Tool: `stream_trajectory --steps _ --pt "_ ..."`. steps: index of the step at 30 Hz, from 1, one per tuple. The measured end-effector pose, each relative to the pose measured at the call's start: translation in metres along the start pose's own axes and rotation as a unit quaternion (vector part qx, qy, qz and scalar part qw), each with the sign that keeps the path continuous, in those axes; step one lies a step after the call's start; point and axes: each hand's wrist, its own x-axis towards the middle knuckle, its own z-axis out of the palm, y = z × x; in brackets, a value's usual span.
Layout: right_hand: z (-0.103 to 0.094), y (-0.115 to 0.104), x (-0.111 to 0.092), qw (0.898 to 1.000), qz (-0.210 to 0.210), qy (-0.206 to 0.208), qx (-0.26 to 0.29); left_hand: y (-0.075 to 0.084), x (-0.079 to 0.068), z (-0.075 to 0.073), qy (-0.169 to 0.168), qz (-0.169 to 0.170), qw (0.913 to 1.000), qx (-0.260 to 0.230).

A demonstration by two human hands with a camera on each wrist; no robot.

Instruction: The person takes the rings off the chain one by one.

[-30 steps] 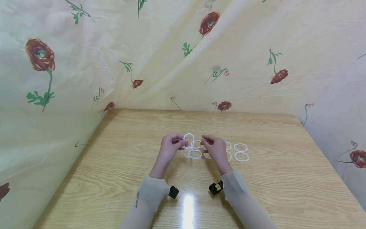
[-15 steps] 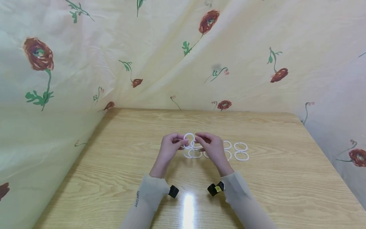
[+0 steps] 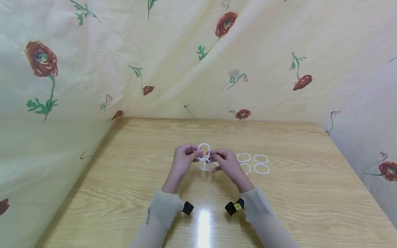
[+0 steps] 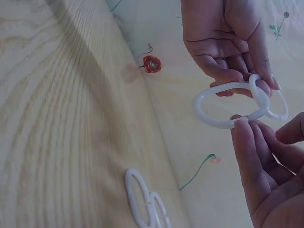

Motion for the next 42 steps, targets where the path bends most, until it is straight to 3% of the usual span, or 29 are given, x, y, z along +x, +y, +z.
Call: stream_trajectory --steps 10,16,22,29,42 --pt "-0.002 0.015 -0.003 0.993 -0.016 -0.107 -0.036 0.001 0.0 0.0 0.047 0.022 0.9979 -0.04" --pt "0.0 0.021 -0.003 0.992 -0.008 -0.124 -0.032 0.002 0.0 0.0 0.068 0.018 0.9956 -0.062" --pt "0.001 0.02 -0.003 0.995 0.003 -0.094 -0.033 0.002 0.0 -0.001 0.076 0.017 0.9944 -0.072" --pt "-0.003 0.022 -0.001 1.0 0.013 -0.027 0.005 0.002 0.002 -0.003 0.084 0.018 0.9934 -0.077" --pt "-0.005 0.016 0.001 0.995 0.023 0.062 0.068 0.001 0.002 -0.002 0.081 0.013 0.9942 -0.069"
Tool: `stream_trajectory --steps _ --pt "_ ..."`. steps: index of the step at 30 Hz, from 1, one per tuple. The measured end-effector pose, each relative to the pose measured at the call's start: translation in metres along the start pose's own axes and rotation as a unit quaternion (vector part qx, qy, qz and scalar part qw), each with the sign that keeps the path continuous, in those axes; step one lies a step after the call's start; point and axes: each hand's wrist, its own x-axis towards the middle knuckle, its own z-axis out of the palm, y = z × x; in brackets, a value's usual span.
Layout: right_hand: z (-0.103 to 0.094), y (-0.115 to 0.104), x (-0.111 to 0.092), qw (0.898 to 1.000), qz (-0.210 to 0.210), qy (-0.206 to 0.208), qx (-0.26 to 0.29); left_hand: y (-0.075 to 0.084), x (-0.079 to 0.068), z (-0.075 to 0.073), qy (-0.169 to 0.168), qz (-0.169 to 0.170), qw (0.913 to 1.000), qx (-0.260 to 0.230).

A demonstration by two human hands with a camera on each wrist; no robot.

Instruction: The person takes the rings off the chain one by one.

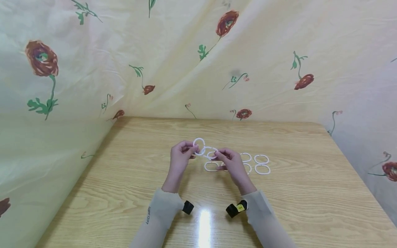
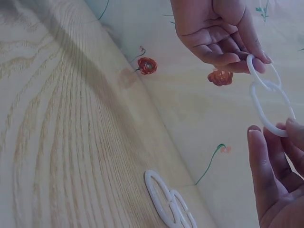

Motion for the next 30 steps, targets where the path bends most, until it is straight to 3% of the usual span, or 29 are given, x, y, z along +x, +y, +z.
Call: stream_trajectory --steps 16,30 --pt "0.0041 -0.0085 -0.0011 0.994 -0.018 0.073 0.077 -0.0038 -0.0006 0.0053 -0.024 -0.001 0.9992 0.032" --pt "0.0042 -0.0085 -0.0037 0.991 -0.035 0.083 0.097 -0.0035 -0.0033 0.0063 -0.031 0.003 0.9994 0.016"
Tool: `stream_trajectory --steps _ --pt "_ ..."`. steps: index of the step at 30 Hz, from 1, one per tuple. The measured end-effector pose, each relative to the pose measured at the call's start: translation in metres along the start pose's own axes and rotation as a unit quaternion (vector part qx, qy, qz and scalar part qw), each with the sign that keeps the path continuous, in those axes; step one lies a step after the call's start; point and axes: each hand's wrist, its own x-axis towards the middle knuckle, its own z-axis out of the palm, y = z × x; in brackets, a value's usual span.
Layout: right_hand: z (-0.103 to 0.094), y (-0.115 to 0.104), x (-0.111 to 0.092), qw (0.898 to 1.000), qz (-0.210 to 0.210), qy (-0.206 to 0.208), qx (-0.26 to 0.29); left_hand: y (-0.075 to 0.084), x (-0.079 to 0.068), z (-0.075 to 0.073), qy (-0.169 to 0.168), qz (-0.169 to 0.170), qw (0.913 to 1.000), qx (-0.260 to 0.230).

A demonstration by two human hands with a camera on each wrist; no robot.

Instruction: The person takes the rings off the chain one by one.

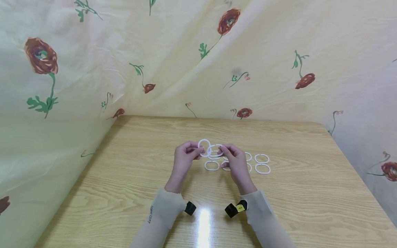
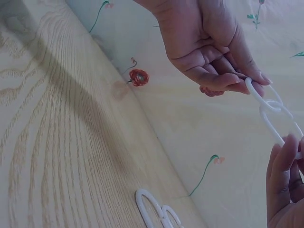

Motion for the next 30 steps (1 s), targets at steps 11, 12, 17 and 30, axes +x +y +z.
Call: stream_trajectory --steps 11,12,17,30 --pt "0.0008 -0.0008 -0.0012 1.0 0.003 -0.007 -0.025 -0.0022 0.0002 0.0018 0.002 -0.006 1.0 0.004" --pt "0.0008 -0.0011 -0.0015 1.0 0.001 -0.008 -0.029 -0.0021 0.0002 0.0019 0.003 -0.008 0.9999 0.006" --pt "0.002 -0.0011 -0.0015 0.999 -0.01 -0.006 -0.053 -0.0029 0.0005 0.0021 0.005 -0.009 0.9999 0.009" --pt "0.0044 -0.0025 -0.0045 0.994 -0.037 0.002 -0.1 -0.0027 -0.0014 0.004 0.01 -0.013 0.9998 -0.008"
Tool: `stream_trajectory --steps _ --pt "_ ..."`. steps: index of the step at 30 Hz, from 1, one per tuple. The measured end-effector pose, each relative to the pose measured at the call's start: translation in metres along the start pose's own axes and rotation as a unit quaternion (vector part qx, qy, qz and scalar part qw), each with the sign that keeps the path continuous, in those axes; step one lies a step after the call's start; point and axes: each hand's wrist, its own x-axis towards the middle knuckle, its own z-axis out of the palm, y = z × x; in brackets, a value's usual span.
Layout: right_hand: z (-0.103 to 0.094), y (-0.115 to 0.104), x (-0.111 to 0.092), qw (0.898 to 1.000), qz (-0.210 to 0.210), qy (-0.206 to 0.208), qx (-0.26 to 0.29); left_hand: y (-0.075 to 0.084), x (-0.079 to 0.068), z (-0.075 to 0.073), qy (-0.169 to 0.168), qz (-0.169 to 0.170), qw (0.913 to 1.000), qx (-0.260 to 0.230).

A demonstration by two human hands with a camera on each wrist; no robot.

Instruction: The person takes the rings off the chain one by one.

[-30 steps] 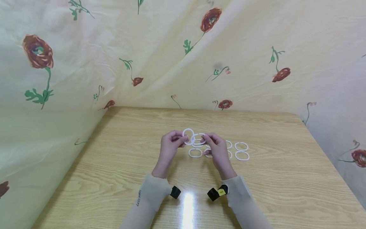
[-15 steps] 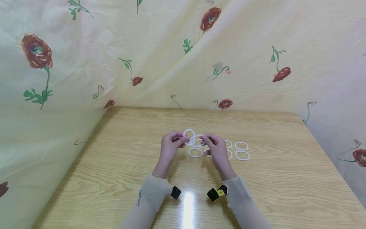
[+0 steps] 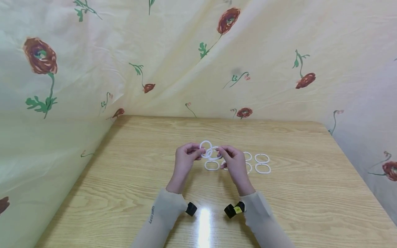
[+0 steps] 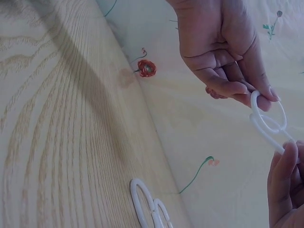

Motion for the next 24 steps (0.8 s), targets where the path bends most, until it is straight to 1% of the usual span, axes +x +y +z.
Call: stream_trajectory --steps 9,16,24 --pt "-0.0003 -0.0062 -0.0037 1.0 0.019 0.011 -0.007 -0.0012 -0.0003 0.0013 -0.001 0.004 0.9999 0.011" --pt "-0.0009 -0.0046 -0.0039 0.999 0.034 0.023 0.001 -0.0003 -0.0009 0.0008 0.006 0.004 0.9999 0.009" --pt "-0.0022 -0.0019 -0.003 0.999 0.026 0.025 -0.001 -0.0007 -0.0001 0.0 0.01 0.0 0.9999 0.005"
